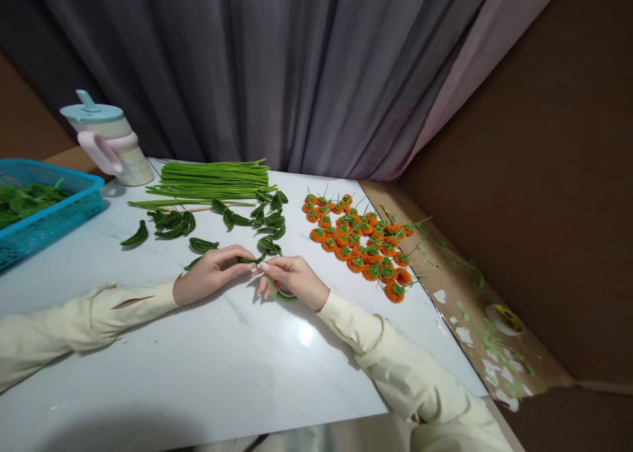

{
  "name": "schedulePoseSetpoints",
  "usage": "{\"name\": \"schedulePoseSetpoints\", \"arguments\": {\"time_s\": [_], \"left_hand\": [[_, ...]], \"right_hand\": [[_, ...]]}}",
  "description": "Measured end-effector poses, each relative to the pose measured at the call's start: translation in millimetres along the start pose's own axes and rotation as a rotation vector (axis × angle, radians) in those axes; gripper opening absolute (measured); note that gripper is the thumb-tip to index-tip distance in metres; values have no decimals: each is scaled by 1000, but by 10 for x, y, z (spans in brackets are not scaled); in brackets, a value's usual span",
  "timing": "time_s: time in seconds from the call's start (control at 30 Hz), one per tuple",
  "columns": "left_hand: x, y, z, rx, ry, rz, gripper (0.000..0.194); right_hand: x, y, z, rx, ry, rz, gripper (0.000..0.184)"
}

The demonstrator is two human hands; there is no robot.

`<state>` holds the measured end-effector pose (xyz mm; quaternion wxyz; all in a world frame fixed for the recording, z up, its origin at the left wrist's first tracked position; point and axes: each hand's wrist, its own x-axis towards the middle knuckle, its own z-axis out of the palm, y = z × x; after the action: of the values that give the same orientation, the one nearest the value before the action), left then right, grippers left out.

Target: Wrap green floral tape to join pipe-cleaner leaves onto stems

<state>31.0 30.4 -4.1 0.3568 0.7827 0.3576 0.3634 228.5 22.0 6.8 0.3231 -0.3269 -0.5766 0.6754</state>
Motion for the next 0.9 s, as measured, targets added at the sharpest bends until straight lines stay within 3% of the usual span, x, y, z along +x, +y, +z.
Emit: {"name": "schedulePoseSetpoints", "arguments": {"time_s": [0.13,0.27,0.47,0.9], "left_hand": [[-24,-43,-4,262,70,246,17],[-48,-36,11,437,30,379,19],[-35,-42,-12,560,-16,484,19],[-16,-66,-46,743,81,760,25]], "right_hand": [[-5,-17,-8,0,-54,2,33],[-18,-31,-14,-60,-91,-4,32],[-32,-42,3,-141,-66,20,35],[-20,-59,20,-155,-65,49,32]]}}
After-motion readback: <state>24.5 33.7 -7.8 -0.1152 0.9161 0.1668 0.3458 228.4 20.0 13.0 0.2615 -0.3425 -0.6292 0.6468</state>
